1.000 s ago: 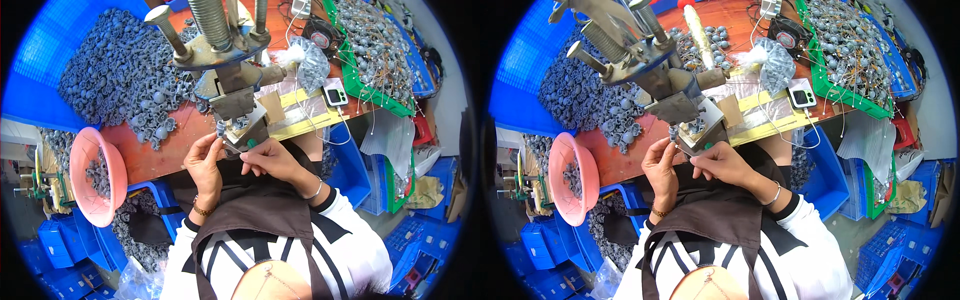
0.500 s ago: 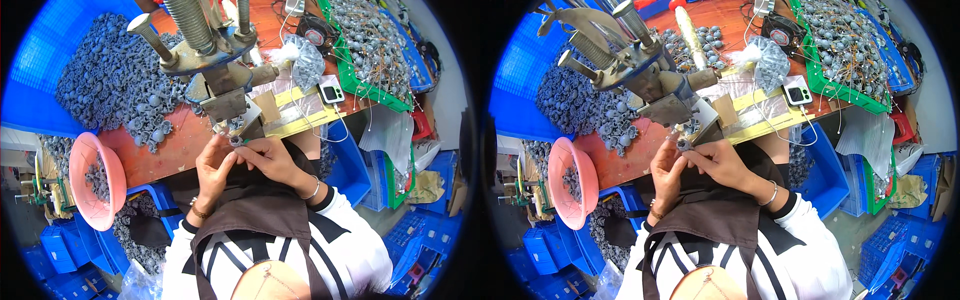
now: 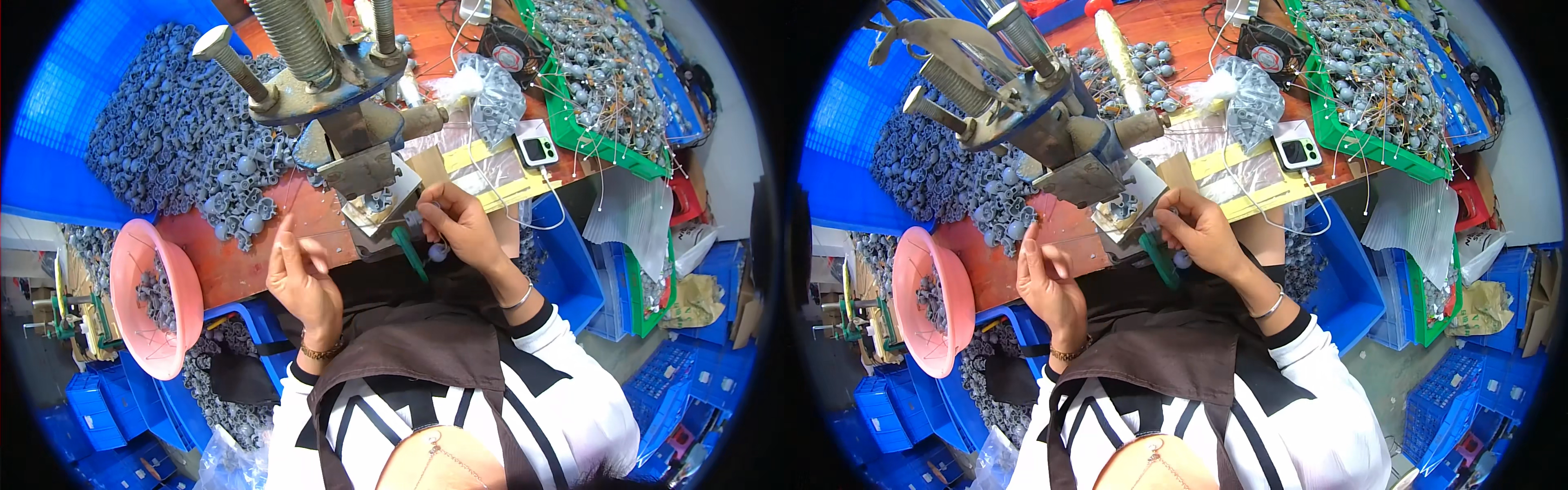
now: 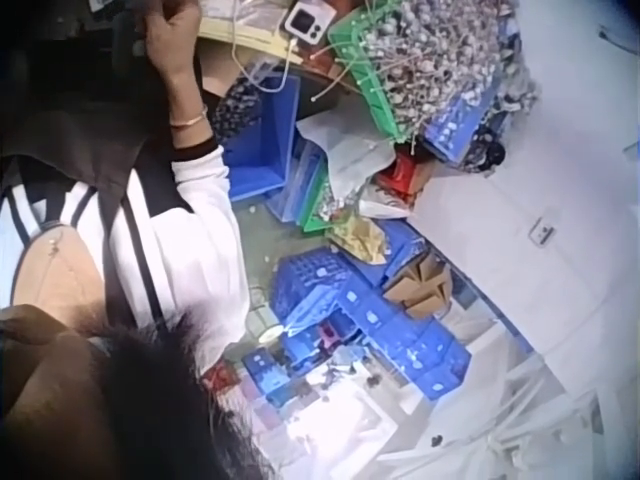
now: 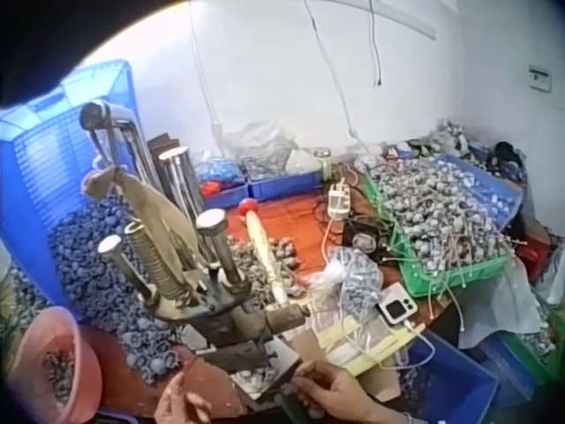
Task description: Assembling small mechanical components using a manual press machine on a factory workbench.
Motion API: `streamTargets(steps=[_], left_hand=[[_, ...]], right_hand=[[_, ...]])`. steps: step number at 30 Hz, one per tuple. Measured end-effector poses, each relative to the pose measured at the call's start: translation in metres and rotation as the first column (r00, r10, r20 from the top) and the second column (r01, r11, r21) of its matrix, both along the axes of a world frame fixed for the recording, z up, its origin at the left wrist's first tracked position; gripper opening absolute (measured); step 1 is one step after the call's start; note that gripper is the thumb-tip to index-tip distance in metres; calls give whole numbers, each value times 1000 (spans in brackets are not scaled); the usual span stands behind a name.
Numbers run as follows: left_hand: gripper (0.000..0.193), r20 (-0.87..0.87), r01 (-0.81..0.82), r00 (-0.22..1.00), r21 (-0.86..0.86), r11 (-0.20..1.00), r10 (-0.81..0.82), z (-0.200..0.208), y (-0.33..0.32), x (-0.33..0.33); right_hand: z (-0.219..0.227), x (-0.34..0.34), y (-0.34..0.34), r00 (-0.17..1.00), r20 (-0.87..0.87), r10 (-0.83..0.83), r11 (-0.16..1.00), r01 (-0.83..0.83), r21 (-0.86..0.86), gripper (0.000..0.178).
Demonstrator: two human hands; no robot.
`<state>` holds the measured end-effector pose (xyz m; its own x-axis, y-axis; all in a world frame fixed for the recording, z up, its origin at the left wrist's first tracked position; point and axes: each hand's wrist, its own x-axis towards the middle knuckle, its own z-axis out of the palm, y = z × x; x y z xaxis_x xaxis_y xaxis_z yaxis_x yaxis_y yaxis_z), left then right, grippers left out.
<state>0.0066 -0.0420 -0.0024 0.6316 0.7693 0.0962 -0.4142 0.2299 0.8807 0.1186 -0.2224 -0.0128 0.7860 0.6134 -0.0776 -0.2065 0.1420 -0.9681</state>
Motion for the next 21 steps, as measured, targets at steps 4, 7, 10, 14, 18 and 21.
streamTargets(steps=[4, 7, 10, 14, 18, 21], left_hand=[[52, -61, -42, 994, 516, 856, 86, 6, -29, 7], [30, -332, 288, 939, 902, 321, 91, -2, -19, 3], [18, -438, 287, 898, 657, 697, 43, -6, -24, 12], [17, -427, 224, 889, 719, 658, 165, -22, -15, 27], [21, -397, 226, 899, 783, 580, 186, -23, -10, 34], [23, -461, 327, 880, 760, 561, 112, -11, -1, 34]], right_hand=[[0, 0, 11, 956, 285, 75, 978, -14, -210, 8], [-1, -3, 20, 946, 244, 214, 975, -189, -120, 9], [-8, -4, 30, 980, 141, 139, 990, -142, 13, 11], [-8, -6, 39, 879, 477, 15, 931, 161, -327, 26], [-1, -6, 40, 758, 636, 143, 829, 259, -495, 35], [6, 12, 23, 659, 735, 162, 840, 299, -453, 33]])
